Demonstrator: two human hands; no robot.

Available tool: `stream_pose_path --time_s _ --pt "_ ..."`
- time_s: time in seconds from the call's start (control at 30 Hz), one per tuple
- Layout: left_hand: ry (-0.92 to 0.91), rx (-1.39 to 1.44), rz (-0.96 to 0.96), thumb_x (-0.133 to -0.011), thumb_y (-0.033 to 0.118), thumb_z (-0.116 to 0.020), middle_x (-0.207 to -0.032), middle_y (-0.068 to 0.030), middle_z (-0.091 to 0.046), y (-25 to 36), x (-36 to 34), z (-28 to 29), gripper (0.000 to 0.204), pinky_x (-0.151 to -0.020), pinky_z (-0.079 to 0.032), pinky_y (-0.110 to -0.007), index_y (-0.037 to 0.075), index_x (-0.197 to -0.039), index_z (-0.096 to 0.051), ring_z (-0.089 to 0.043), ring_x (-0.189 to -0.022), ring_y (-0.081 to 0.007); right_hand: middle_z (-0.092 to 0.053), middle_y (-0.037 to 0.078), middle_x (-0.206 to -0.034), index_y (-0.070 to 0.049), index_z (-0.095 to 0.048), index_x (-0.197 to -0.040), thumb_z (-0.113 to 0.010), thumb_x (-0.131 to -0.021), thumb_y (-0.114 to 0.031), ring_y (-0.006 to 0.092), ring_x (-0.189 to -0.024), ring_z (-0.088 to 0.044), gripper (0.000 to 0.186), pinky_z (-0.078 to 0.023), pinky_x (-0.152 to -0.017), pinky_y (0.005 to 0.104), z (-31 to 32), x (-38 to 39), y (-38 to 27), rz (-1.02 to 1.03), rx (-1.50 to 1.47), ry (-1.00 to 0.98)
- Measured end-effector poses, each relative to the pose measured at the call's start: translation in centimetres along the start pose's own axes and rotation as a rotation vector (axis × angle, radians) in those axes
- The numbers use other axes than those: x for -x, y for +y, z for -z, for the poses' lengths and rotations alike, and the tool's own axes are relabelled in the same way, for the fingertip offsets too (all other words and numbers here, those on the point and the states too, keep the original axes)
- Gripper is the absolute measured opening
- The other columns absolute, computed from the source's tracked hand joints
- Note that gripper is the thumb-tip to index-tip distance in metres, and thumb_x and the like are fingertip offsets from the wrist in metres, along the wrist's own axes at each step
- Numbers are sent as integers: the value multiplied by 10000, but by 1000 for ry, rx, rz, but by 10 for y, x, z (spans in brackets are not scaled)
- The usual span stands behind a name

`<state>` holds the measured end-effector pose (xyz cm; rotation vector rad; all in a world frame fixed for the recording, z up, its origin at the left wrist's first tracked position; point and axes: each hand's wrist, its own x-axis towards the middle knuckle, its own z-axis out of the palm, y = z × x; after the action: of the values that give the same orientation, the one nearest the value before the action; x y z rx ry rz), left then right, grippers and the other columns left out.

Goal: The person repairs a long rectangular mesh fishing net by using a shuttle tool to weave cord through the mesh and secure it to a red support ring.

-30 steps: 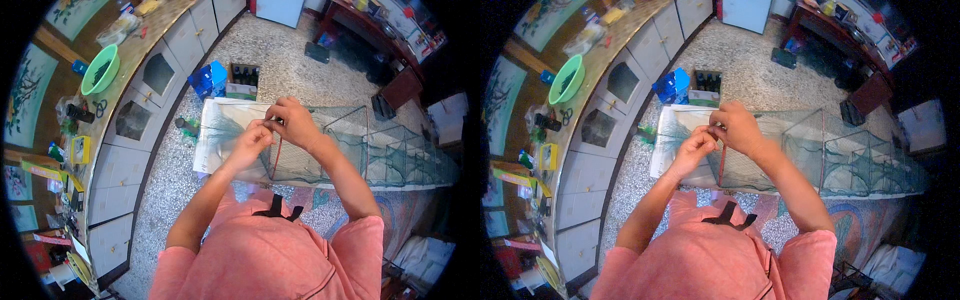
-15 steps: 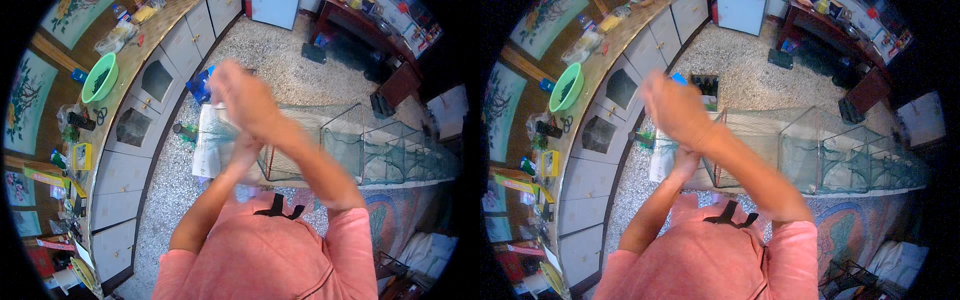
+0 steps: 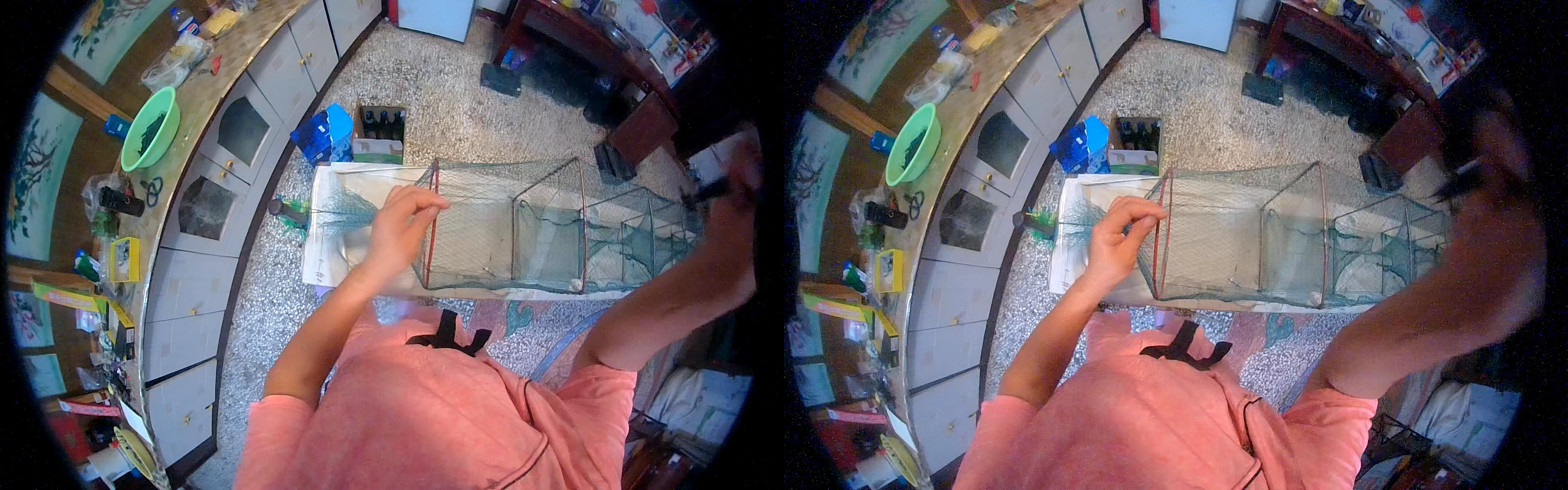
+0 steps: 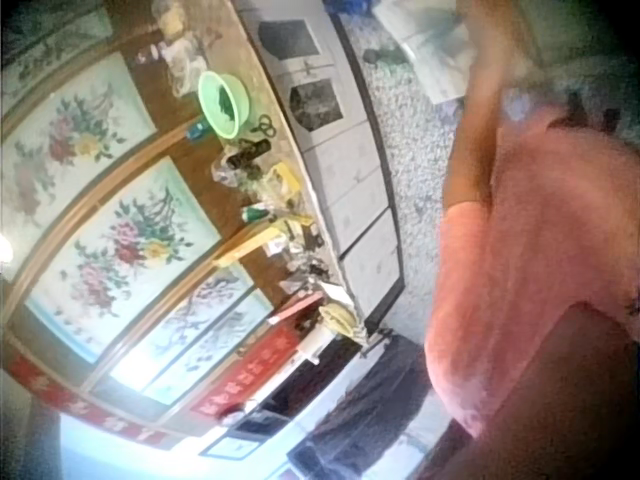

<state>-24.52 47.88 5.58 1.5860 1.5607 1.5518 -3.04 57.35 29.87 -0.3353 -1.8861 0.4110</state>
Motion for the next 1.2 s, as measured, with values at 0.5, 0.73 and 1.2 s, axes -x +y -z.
stream_pose_path --time_s 0.5,0.73,1.2 --pt "-119 51 117 -829 -4 -529 -1122 -126 -523 8 43 14 119 -884 -394 -297 26 -914 -607 -505 -1043 -226 -535 85 -771 -53 -584 -791 -625 -729 -42 283 -773 -517 75 -427 -651 378 -122 145 77 -220 273 -698" --pt "-34 375 236 -857 33 -520 -1118 -103 -499 -19 51 -1 84 -838 -437 -301 5 -921 -566 -512 -1025 -196 -517 120 -826 -47 -588 -828 -635 -700 -34 298 -806 -514 136 -425 -682 374 -172 164 71 -304 46 -460" --pt "-255 -500 -158 -715 -59 -508 -963 -124 -568 7 39 67 211 -784 -431 -400 22 -898 -575 -530 -911 -342 -518 84 -792 -61 -609 -763 -670 -689 -106 276 -779 -491 106 -431 -666 371 -166 142 81 -112 61 -894"
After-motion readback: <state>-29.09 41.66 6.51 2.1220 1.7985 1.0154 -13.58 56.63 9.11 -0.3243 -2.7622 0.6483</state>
